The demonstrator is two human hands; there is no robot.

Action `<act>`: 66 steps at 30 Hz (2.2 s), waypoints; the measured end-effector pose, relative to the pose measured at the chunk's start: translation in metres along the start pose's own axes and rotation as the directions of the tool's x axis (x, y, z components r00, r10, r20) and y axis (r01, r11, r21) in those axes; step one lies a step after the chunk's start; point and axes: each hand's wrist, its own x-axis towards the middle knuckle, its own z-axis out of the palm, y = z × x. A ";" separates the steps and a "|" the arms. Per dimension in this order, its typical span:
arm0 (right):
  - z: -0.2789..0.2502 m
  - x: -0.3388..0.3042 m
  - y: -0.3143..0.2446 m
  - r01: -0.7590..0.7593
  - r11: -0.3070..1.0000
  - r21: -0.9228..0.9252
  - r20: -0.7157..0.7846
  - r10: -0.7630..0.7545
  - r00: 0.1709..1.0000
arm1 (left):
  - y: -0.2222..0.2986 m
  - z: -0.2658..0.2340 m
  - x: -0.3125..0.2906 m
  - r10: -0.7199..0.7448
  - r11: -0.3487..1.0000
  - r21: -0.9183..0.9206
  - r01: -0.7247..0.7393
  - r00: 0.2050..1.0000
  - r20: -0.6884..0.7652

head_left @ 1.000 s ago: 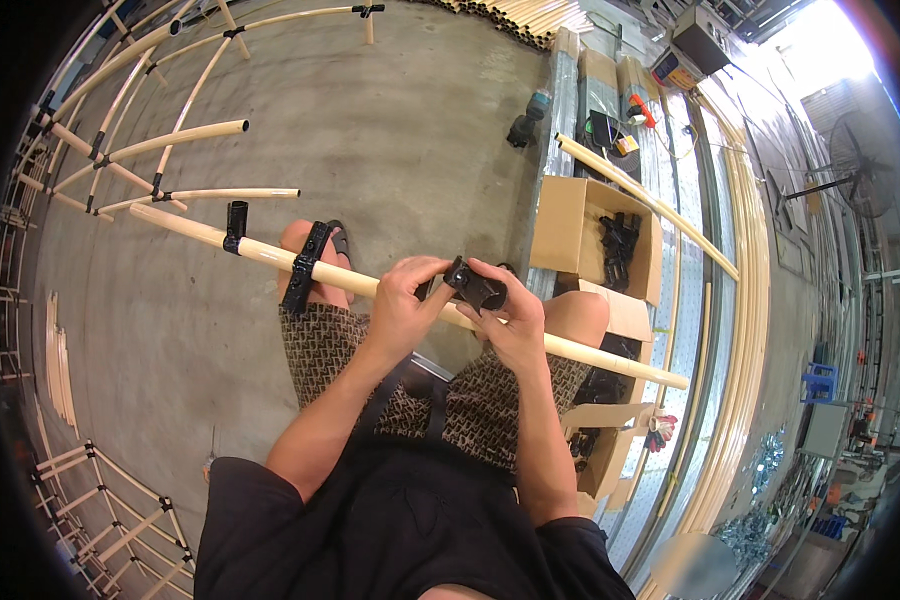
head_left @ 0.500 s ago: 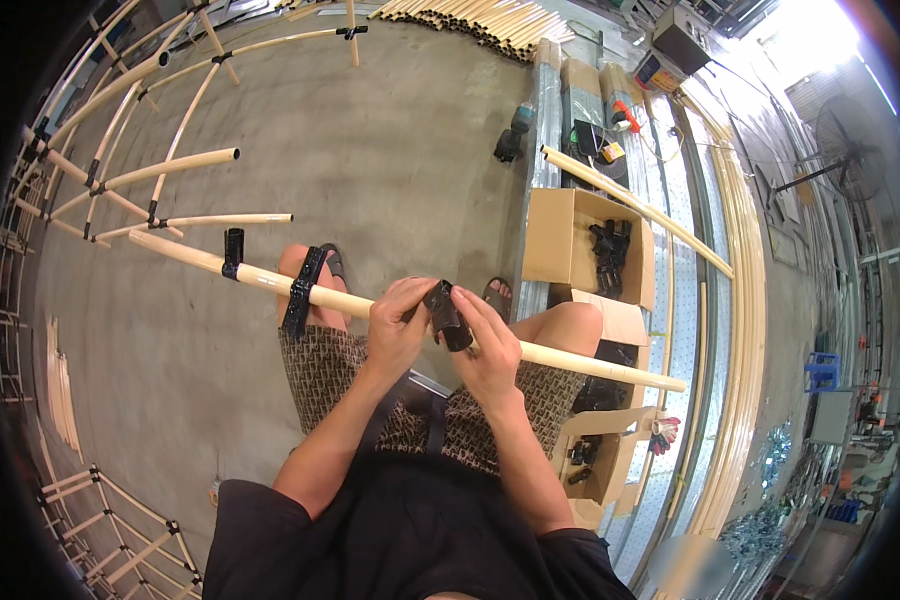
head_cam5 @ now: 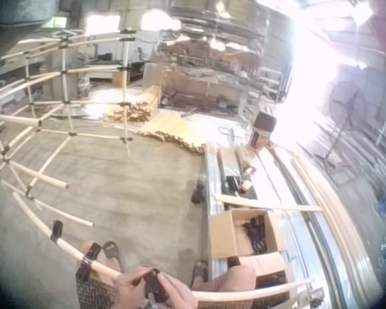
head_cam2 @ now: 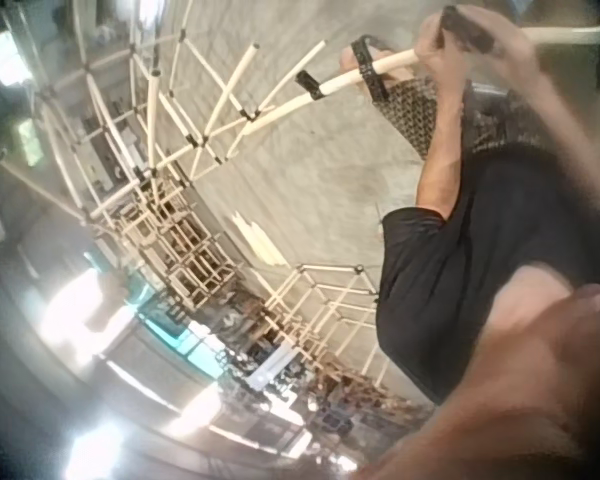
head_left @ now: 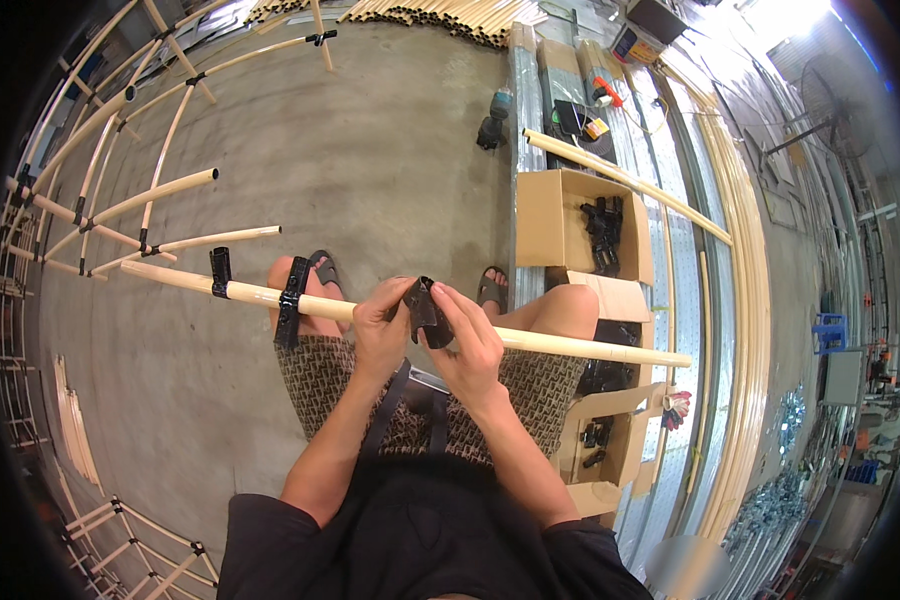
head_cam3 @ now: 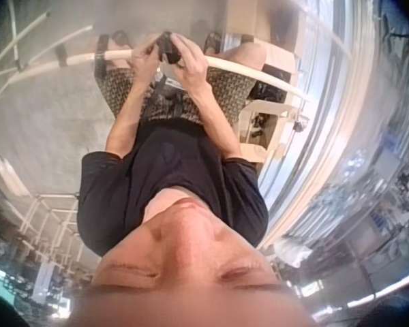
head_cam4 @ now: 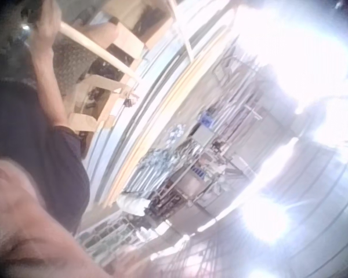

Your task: The person attaches plastic connectors to a long beige pipe while sitting. They take the connectors from a cardboard box, slide them onto the pipe, and position them by hand.

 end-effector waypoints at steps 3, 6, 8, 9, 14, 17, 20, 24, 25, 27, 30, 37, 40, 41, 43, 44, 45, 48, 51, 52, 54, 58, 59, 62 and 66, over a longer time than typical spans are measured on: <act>-0.002 0.001 -0.001 -0.002 1.000 0.021 0.020 0.001 1.000 | 0.002 -0.002 -0.001 -0.020 1.000 -0.014 0.020 1.000 0.004; 0.001 0.001 0.001 -0.003 1.000 0.027 0.006 0.003 1.000 | 0.005 -0.001 0.000 -0.056 0.998 -0.029 0.056 0.998 0.007; 0.002 0.002 0.001 0.007 1.000 0.001 -0.007 -0.007 1.000 | 0.004 -0.001 0.001 -0.028 1.000 -0.006 0.028 1.000 0.007; 0.002 0.003 0.000 0.014 1.000 -0.026 -0.011 -0.014 1.000 | 0.000 -0.001 0.002 0.015 1.000 0.021 -0.015 1.000 0.012; -0.001 0.008 -0.002 0.042 0.994 -0.102 -0.039 -0.046 0.998 | -0.004 -0.001 0.003 0.056 0.995 0.077 -0.057 0.998 0.009; -0.003 0.009 -0.002 0.070 0.990 -0.124 -0.062 -0.078 0.995 | 0.000 0.000 0.004 0.028 0.996 0.079 -0.029 1.000 0.014; -0.005 0.011 -0.003 0.094 0.987 -0.130 -0.089 -0.106 0.990 | 0.000 0.000 0.004 -0.018 0.999 0.049 0.017 1.000 0.017; -0.004 0.013 -0.002 0.093 0.989 -0.116 -0.107 -0.106 0.989 | -0.003 -0.001 0.005 -0.033 0.999 0.043 0.031 0.999 0.027; -0.004 0.014 -0.002 0.091 0.990 -0.110 -0.107 -0.103 0.989 | -0.002 0.000 0.005 -0.049 0.998 0.049 0.048 0.998 0.026; -0.004 0.017 -0.002 0.086 0.990 -0.114 -0.105 -0.098 0.990 | -0.002 0.000 0.006 -0.022 0.994 0.108 0.020 1.000 0.010; -0.004 0.015 0.000 0.078 0.993 -0.092 -0.114 -0.089 0.990 | 0.001 0.003 0.006 0.020 0.984 0.176 -0.022 1.000 0.009; -0.003 -0.001 0.008 0.106 0.990 -0.093 -0.148 -0.119 0.982 | 0.015 0.011 0.005 0.062 0.976 0.208 -0.064 0.998 0.014; -0.004 -0.003 0.009 0.094 0.991 -0.093 -0.152 -0.107 0.983 | 0.012 0.008 0.003 0.000 0.992 0.127 -0.001 1.000 0.013; -0.004 -0.003 0.009 0.089 0.991 -0.099 -0.153 -0.103 0.983 | 0.013 0.006 0.003 0.027 0.986 0.163 -0.031 0.999 0.024; -0.004 -0.004 0.008 0.084 0.992 -0.092 -0.152 -0.098 0.984 | 0.016 0.004 0.004 0.079 0.968 0.233 -0.089 0.996 0.051; -0.004 -0.004 0.008 0.081 0.993 -0.090 -0.152 -0.094 0.984 | 0.015 0.003 0.005 0.106 0.963 0.243 -0.116 0.993 0.054; -0.004 -0.004 0.008 0.078 0.993 -0.084 -0.150 -0.090 0.985 | 0.013 0.003 0.005 0.133 0.957 0.253 -0.143 0.989 0.059; -0.004 -0.004 0.007 0.065 0.996 -0.062 -0.145 -0.074 0.987 | 0.011 0.004 0.007 0.144 0.957 0.247 -0.151 0.988 0.047; -0.004 -0.003 0.006 0.054 0.998 -0.043 -0.139 -0.060 0.988 | 0.010 0.004 0.006 0.104 0.965 0.241 -0.107 0.994 0.024; -0.003 -0.003 0.008 0.058 0.997 -0.050 -0.140 -0.064 0.988 | 0.010 0.006 0.007 0.091 0.968 0.235 -0.093 0.996 0.022; -0.002 -0.001 0.010 0.073 0.996 -0.057 -0.149 -0.081 0.986 | 0.010 0.005 0.008 0.092 0.964 0.246 -0.098 0.995 0.035; -0.002 -0.002 0.011 0.078 0.996 -0.044 -0.154 -0.084 0.985 | 0.004 -0.003 0.010 0.043 0.975 0.213 -0.066 0.993 0.108; -0.003 -0.001 0.010 0.064 0.997 -0.040 -0.159 -0.070 0.985 | 0.000 -0.004 0.011 0.038 0.979 0.192 -0.064 0.990 0.138; 0.000 -0.002 0.010 0.073 0.997 -0.018 -0.174 -0.075 0.982 | -0.013 -0.014 0.015 0.085 0.968 0.214 -0.130 0.974 0.210; 0.001 -0.008 0.013 0.052 0.997 0.059 -0.236 -0.037 0.971 | -0.020 -0.019 0.020 -0.015 0.961 0.269 -0.059 0.964 0.266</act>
